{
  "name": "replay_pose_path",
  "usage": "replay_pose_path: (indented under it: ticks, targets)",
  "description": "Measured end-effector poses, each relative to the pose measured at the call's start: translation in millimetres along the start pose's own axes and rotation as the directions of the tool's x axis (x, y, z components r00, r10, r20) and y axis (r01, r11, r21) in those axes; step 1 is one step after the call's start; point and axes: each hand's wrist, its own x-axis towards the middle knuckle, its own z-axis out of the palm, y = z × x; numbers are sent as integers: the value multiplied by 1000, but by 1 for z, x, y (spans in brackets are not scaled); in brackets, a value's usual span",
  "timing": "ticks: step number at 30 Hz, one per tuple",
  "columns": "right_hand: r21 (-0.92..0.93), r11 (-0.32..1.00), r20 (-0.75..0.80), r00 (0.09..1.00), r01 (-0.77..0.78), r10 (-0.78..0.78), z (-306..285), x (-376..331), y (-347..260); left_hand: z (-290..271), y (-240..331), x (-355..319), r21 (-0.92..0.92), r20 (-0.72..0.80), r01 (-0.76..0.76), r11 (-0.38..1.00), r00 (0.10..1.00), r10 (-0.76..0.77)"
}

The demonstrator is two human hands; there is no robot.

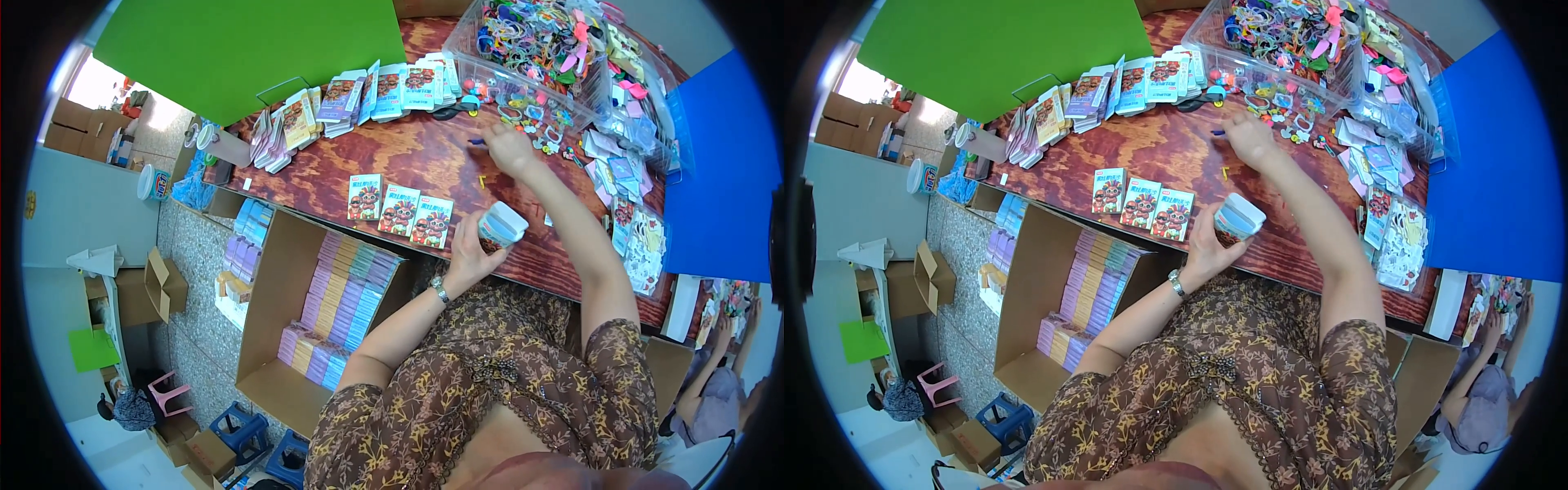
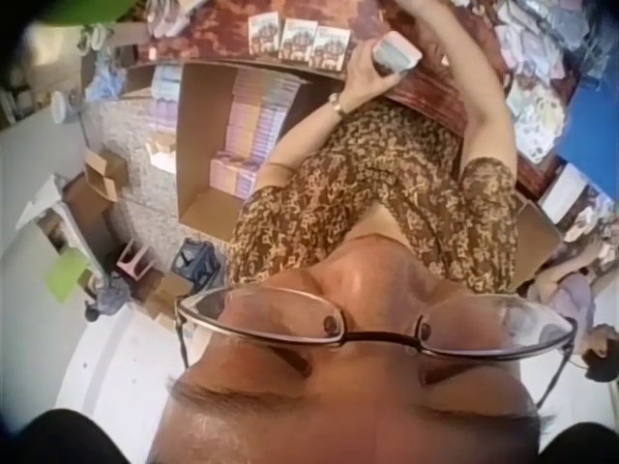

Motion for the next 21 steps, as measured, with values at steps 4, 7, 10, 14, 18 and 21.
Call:
replay_pose_path:
  ticks: [4, 7, 10, 14, 18, 21]
  targets:
    - [462, 881, -83, 994, 102, -71, -92, -32, -11, -5, -2, 6, -26, -66, 75, 997, 995, -76]
    - [554, 804, -134, 976, 218, -172, -143, -65, -28, -5, -6, 11, -47, -51, 161, 986, 985, -163]
    - [592, 774, -88, 973, 224, -214, -139, -91, -28, -1, 1, 17, -37, -105, 130, 991, 986, -133]
    - [382, 913, 72, 980, 144, -185, -118, -117, -29, 9, 10, 21, 3, -62, 54, 999, 997, -54]
    - [264, 905, -30, 940, 334, -339, -104, -128, -45, 10, 9, 16, 46, -13, -77, 996, 997, 78]
    - [390, 899, -85, 980, 199, -180, -100, -153, -52, 8, 7, 14, 24, 28, -14, 1000, 1000, 13]
